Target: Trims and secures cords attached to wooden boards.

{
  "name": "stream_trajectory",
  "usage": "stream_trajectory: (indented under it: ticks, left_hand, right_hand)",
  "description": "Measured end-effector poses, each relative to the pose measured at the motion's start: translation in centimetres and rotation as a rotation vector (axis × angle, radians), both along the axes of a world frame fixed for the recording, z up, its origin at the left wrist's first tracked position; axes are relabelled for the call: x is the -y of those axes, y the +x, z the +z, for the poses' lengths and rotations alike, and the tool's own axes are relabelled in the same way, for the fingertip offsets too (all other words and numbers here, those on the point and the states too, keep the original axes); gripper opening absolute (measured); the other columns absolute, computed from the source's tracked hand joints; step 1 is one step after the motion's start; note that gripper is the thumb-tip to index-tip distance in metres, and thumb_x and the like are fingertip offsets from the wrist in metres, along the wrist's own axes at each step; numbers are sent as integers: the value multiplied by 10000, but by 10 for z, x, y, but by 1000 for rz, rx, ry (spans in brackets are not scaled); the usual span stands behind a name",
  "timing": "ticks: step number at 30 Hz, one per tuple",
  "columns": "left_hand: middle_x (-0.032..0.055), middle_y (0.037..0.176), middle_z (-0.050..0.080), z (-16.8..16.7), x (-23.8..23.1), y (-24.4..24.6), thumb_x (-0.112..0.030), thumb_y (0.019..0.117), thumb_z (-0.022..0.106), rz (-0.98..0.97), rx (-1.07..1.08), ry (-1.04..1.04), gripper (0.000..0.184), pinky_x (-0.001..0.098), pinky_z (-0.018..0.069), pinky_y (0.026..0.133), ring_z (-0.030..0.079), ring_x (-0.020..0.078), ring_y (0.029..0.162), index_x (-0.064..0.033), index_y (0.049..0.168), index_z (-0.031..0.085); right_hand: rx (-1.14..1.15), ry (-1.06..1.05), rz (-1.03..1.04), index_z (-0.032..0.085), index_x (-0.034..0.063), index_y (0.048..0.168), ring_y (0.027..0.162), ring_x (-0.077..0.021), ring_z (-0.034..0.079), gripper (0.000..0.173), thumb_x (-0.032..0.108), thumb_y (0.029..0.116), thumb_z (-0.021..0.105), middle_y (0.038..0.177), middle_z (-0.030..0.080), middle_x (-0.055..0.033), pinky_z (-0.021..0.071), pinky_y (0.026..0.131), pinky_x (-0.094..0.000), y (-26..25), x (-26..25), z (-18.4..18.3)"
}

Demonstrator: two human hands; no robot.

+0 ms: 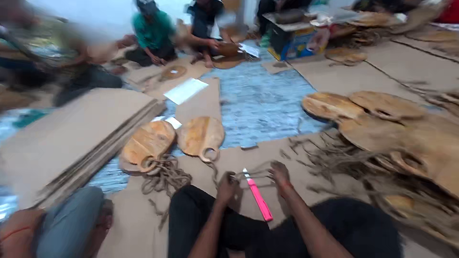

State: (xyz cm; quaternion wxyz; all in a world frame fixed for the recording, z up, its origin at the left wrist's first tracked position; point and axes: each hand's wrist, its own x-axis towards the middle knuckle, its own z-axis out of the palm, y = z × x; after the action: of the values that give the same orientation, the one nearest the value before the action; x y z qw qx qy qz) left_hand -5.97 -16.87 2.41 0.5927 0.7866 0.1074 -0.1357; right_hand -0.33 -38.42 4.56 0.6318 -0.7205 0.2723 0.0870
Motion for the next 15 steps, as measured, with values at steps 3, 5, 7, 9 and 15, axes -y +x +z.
stream_trajectory:
  ticks: [3, 5, 7, 9, 15]
  left_hand:
    - [207, 1104, 694, -12, -3, 11, -131, 985, 670, 93, -18, 0, 365, 442, 578, 864, 697, 267, 931, 40, 1299, 597]
    - [170, 1042, 692, -15, -5, 11, -100, 951, 715, 137, 11, -27, 337, 393, 565, 790, 667, 217, 844, 33, 1249, 629]
    - [155, 1042, 690, -14, -5, 10, -72, 930, 734, 164, 43, -46, 331, 366, 557, 755, 651, 192, 815, 25, 1233, 644]
    - [161, 1076, 681, -12, -6, 10, -63, 941, 721, 203, 68, -60, 313, 357, 548, 743, 640, 190, 819, 24, 1233, 646]
    - [189, 1132, 680, -11, -8, 11, -34, 924, 740, 334, 67, -80, 433, 375, 562, 738, 664, 212, 825, 45, 1315, 571]
  right_hand:
    - [-188, -387, 220, 391, -50, 1519, 1286, -419, 572, 647, 368, 1054, 557, 1418, 552, -287, 447, 1089, -563, -16, -4, -8]
    - [-294, -505, 394, 488, 3, 1463, 1258, -388, 595, 591, 391, 1028, 582, 1406, 569, -240, 474, 1055, -554, -24, -13, -11]
    - [-369, -582, 538, 561, 46, 1392, 1236, -349, 619, 536, 420, 1009, 588, 1361, 615, -196, 497, 1018, -546, -28, -22, -11]
    - [-362, -637, 572, 571, 28, 1359, 1247, -348, 608, 552, 455, 1009, 583, 1377, 591, -202, 497, 1019, -532, -32, -30, -5]
    - [75, -647, 582, 655, 21, 1145, 1034, -324, 674, 313, 305, 1029, 590, 1127, 669, -176, 539, 919, -495, -43, -42, 13]
